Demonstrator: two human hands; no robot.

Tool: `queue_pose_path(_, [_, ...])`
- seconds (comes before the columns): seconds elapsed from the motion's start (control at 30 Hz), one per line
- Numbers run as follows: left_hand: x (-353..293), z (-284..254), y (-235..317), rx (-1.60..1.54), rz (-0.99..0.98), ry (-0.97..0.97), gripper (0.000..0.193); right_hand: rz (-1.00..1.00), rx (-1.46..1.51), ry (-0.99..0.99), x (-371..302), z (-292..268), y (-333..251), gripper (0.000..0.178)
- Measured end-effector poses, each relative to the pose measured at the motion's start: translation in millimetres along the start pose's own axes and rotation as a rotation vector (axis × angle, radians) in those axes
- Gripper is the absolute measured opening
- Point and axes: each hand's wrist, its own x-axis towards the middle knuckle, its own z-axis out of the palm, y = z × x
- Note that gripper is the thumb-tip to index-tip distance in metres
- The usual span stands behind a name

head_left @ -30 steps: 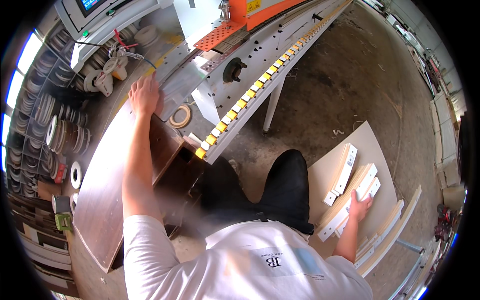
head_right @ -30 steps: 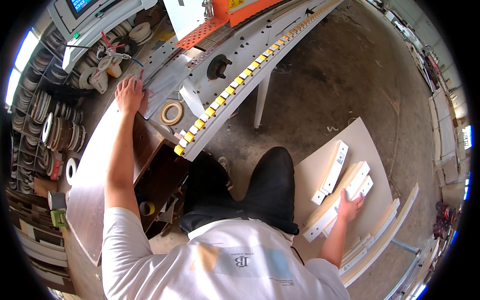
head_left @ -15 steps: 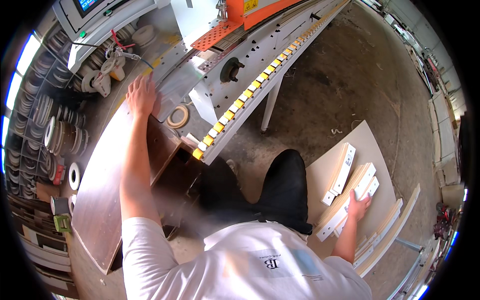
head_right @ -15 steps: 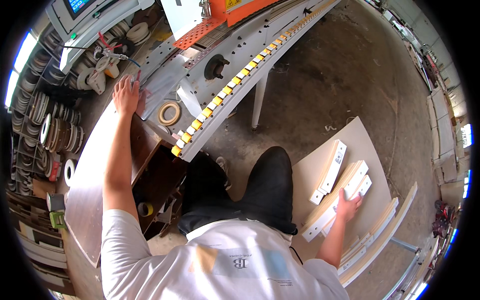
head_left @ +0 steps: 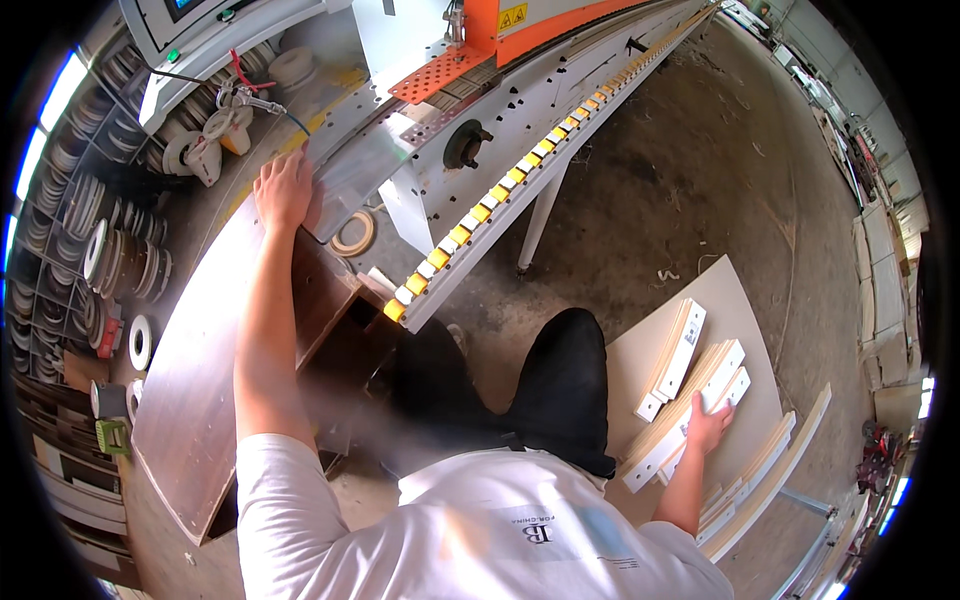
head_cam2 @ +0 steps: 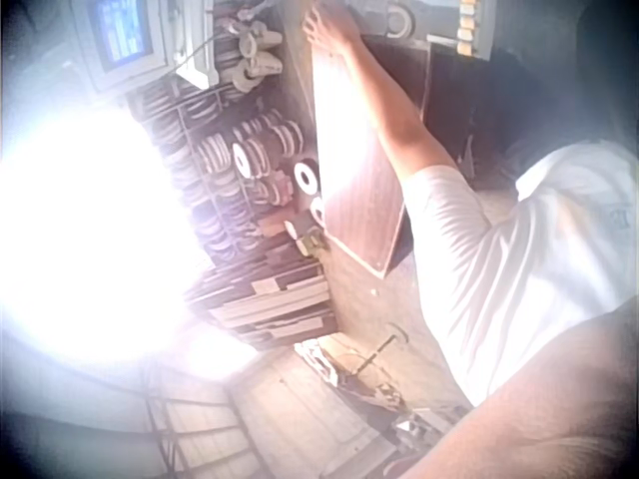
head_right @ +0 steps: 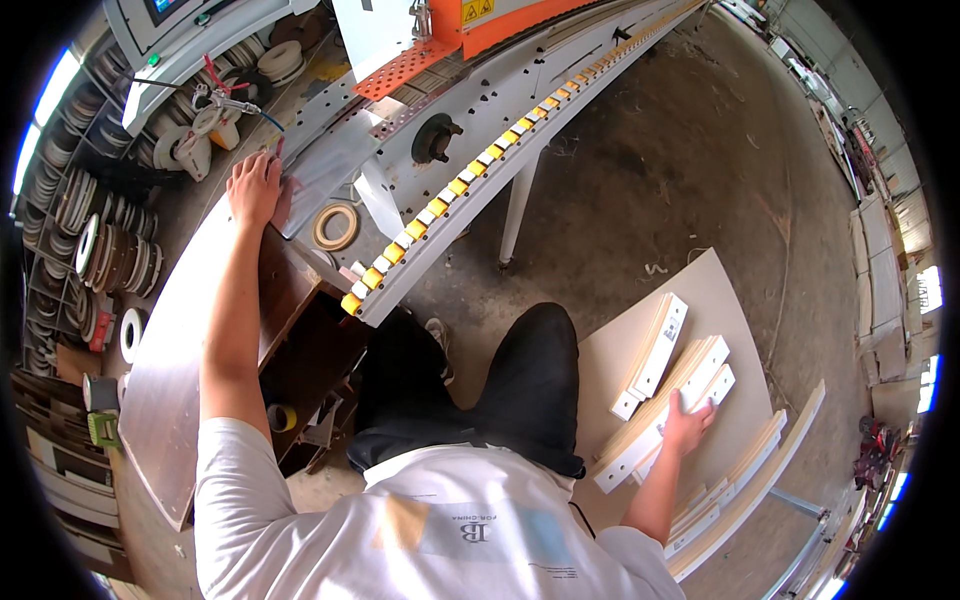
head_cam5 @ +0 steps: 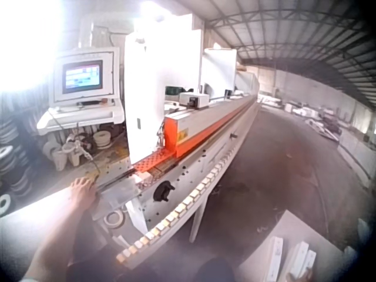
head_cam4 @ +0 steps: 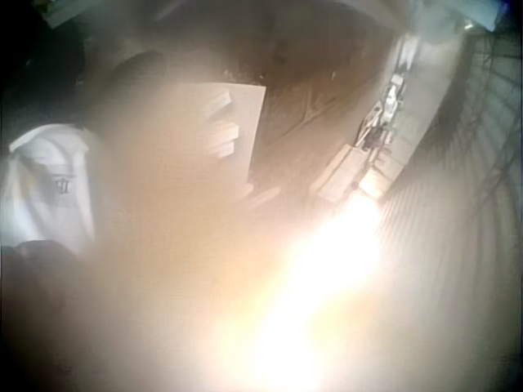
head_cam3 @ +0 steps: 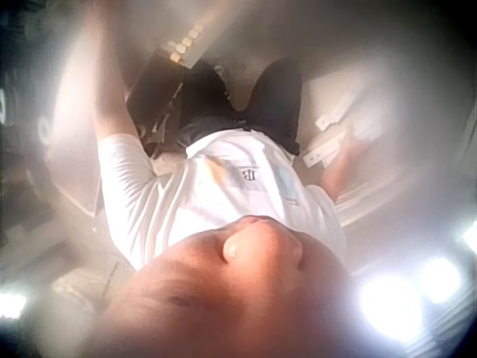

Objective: The person feeds long, thin white wooden strips into a machine with a conveyor belt and digital display. The person then retrieves the processed strips and stacks them on a nearby surface. The task involves repetitive handling of the wood pieces and operating the machine controls.

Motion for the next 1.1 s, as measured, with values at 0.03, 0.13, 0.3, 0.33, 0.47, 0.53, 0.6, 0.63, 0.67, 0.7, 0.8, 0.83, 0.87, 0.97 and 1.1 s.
queue_pose_path(0.03, [-0.2,1.6,-1.7,0.012,0.012,0.022,0.041,-0.005,-0.004,0.001,-0.6,-0.1,0.0,0.103])
queue_pose_path(0.13, [0.0,8.4,-6.1,0.072,0.050,0.159,0.044,-0.016,-0.006,0.005,-0.6,0.4,-1.1,0.102])
queue_pose_path(0.3, [2.4,10.7,-5.8,0.027,-0.019,0.074,0.052,-0.031,0.030,0.017,0.7,3.3,3.2,0.103])
queue_pose_path(0.33, [3.0,8.4,-4.2,-0.016,-0.049,0.003,0.053,-0.022,0.030,0.005,-0.7,2.2,3.3,0.103])
queue_pose_path(0.47, [5.3,13.3,-2.8,-0.066,-0.057,-0.039,0.057,0.006,0.043,-0.002,-0.2,0.6,4.0,0.104])
queue_pose_path(0.53, [8.4,20.9,-11.0,-0.036,-0.054,-0.054,0.061,0.031,0.061,-0.030,-5.9,-1.2,2.5,0.106])
queue_pose_path(0.6, [11.5,25.6,-21.7,-0.002,-0.040,-0.087,0.063,0.071,0.083,-0.095,-3.9,-9.1,-8.2,0.109])
queue_pose_path(0.63, [12.5,28.6,-24.7,0.021,-0.026,-0.086,0.063,0.072,0.052,-0.081,-3.5,-8.3,-8.4,0.109])
queue_pose_path(0.67, [13.5,31.2,-25.9,0.043,-0.007,-0.086,0.064,0.077,0.018,-0.068,-3.5,-7.3,-7.5,0.109])
queue_pose_path(0.7, [13.6,31.3,-26.0,0.056,0.007,-0.087,0.064,0.087,0.023,-0.081,-3.9,-9.9,-9.0,0.108])
queue_pose_path(0.8, [10.8,31.2,-33.1,0.073,0.025,-0.052,0.064,0.083,0.034,-0.082,-3.3,-10.4,-13.5,0.106])
queue_pose_path(0.83, [12.1,30.9,-27.9,0.066,0.008,-0.088,0.066,0.070,0.041,-0.048,-1.7,-7.2,-6.8,0.105])
queue_pose_path(0.87, [14.5,29.6,-23.5,0.063,-0.012,-0.123,0.067,0.054,0.047,-0.015,-2.0,-3.1,-1.8,0.105])
queue_pose_path(0.97, [15.5,32.9,-29.3,0.104,-0.028,-0.141,0.068,0.038,0.053,0.004,-2.4,-0.8,-0.9,0.104])
queue_pose_path(1.1, [18.4,32.5,-34.0,0.121,-0.050,-0.182,0.068,0.026,0.063,0.012,-5.2,-3.5,-3.8,0.103])
